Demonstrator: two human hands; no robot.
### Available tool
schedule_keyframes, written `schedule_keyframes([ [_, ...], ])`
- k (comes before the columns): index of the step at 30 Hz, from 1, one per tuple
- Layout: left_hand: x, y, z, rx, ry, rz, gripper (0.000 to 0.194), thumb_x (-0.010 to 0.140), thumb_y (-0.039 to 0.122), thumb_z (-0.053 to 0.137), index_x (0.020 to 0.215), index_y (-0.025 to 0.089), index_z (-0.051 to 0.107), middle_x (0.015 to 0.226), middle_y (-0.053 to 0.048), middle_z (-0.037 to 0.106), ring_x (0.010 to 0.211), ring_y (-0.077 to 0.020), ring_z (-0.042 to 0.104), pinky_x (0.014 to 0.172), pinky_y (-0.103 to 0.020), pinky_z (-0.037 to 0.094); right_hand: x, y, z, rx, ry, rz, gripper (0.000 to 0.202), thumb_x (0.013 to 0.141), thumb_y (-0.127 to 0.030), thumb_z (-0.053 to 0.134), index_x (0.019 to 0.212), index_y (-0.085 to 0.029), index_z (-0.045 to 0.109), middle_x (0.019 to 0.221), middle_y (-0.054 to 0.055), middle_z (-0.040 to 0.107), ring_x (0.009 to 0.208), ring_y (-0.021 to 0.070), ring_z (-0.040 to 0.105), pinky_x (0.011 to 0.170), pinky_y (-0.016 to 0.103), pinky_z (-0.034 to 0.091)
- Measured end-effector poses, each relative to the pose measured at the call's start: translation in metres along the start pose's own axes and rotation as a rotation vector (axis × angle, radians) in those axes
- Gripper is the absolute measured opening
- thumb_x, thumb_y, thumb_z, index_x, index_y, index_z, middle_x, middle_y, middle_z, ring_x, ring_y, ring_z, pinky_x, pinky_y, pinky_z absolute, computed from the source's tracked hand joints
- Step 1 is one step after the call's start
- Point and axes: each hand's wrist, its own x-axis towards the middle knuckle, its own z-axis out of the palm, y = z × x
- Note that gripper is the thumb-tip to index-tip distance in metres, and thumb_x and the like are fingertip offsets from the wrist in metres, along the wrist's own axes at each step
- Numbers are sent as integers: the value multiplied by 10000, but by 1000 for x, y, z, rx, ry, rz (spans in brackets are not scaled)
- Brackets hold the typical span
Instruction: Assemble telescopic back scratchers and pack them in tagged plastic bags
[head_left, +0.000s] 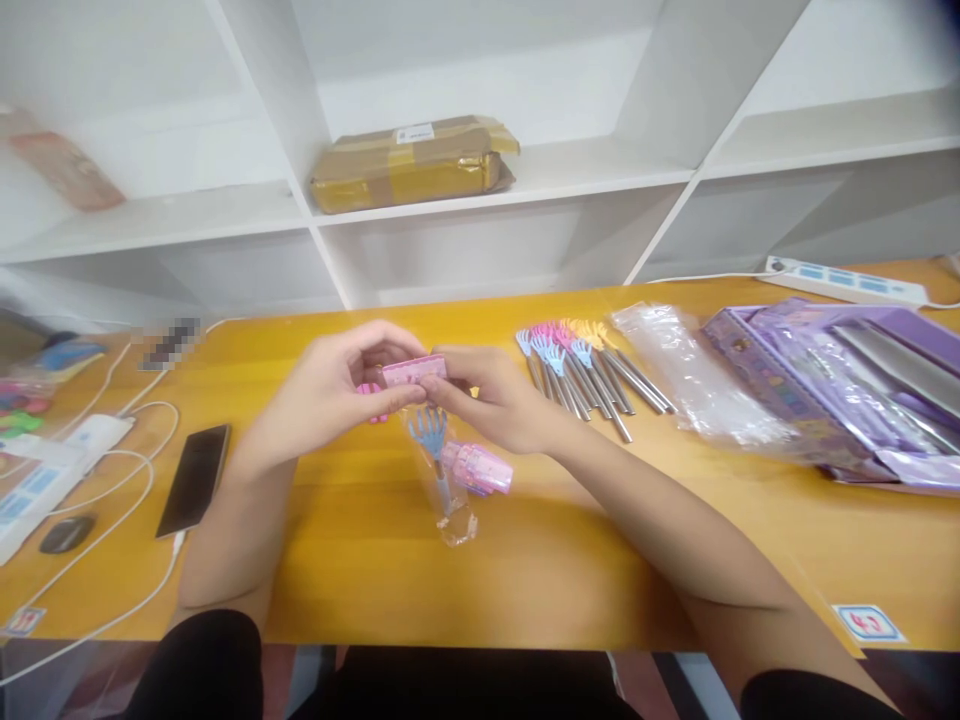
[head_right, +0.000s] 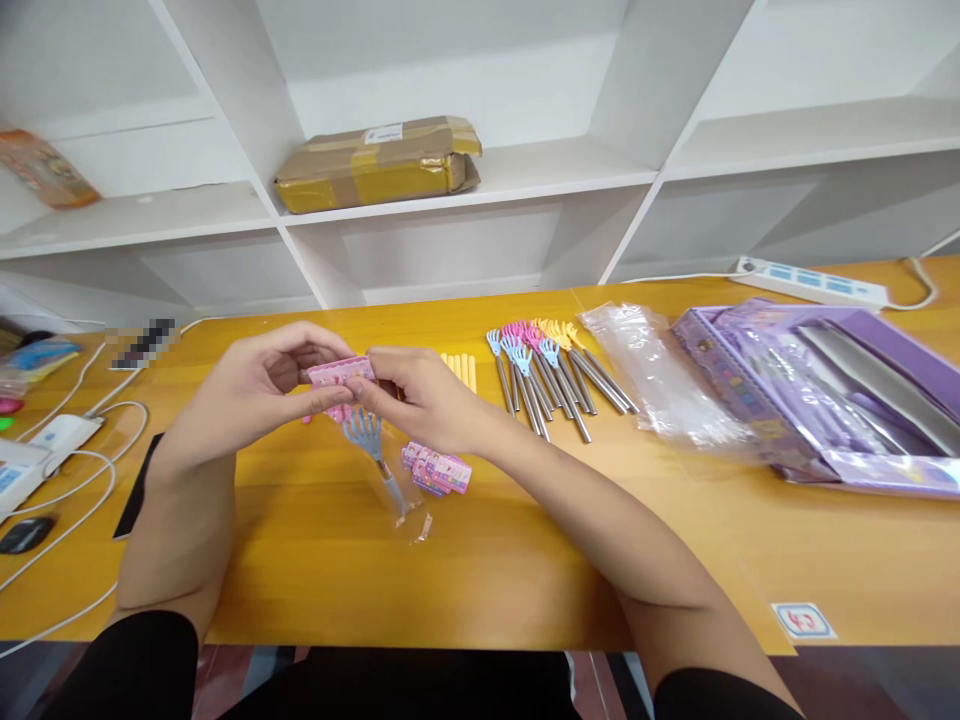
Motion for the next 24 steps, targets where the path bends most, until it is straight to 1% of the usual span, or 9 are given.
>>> schedule_keyframes([
  [3, -1, 2, 1, 12, 16, 0, 297, 917, 332, 849, 1155, 217, 712, 977, -57, 774, 811, -171, 752, 568, -212, 580, -1, 1, 0, -6, -2, 12, 450, 1131, -496, 483, 943, -156, 710, 857, 21, 656, 737, 108, 540, 674, 257, 389],
  [6, -1, 2, 2, 4, 18, 11, 294, 924, 331, 842, 1163, 220, 712, 985, -54, 771, 818, -165, 744, 574, -209, 585, -1, 1, -1, -9, -10, 16, 468, 1132, -510, 470, 924, -156, 696, 880, 30, 671, 759, 114, 556, 690, 265, 394],
  [12, -1, 0, 1, -10, -2, 32, 287, 929, 336, 834, 1167, 229, 716, 1008, -68, 782, 856, -187, 763, 610, -234, 607, 0, -2, -5, -9, -36, 28, 486, 1131, -538, 447, 903, -165, 658, 890, 35, 667, 756, 120, 537, 707, 279, 388],
  [16, -1, 0, 1, 7, 6, 44, 286, 934, 336, 828, 1177, 234, 716, 1025, -67, 785, 868, -184, 772, 614, -221, 609, 0, -2, -6, -9, -33, 33, 478, 1127, -540, 447, 876, -175, 624, 875, 29, 650, 741, 120, 520, 700, 282, 379],
  [19, -2, 1, 1, 27, 12, 73, 289, 929, 317, 834, 1178, 226, 719, 1060, -67, 783, 918, -182, 773, 714, -237, 638, 0, -1, -7, -21, -29, 29, 454, 1128, -496, 445, 829, -181, 579, 848, 21, 620, 731, 117, 506, 691, 282, 366],
  [21, -3, 2, 0, 34, 7, 91, 292, 927, 303, 835, 1181, 218, 720, 1087, -71, 781, 957, -187, 771, 796, -261, 651, 0, -1, -8, -24, -32, 27, 420, 1123, -434, 447, 800, -185, 545, 828, 14, 595, 722, 115, 494, 681, 284, 354],
  [22, -3, 3, 0, 38, 4, 92, 294, 929, 299, 832, 1186, 214, 717, 1096, -73, 780, 964, -188, 770, 809, -265, 651, 0, -2, -8, -27, -33, 25, 396, 1116, -396, 450, 790, -187, 532, 816, 9, 580, 715, 114, 485, 676, 284, 348],
  [24, -3, 4, -1, 47, -4, 81, 292, 940, 293, 819, 1198, 210, 711, 1105, -76, 776, 958, -185, 768, 781, -251, 644, 0, -2, -9, -33, -35, 17, 346, 1093, -319, 456, 777, -191, 514, 781, -6, 538, 694, 108, 459, 663, 278, 337],
])
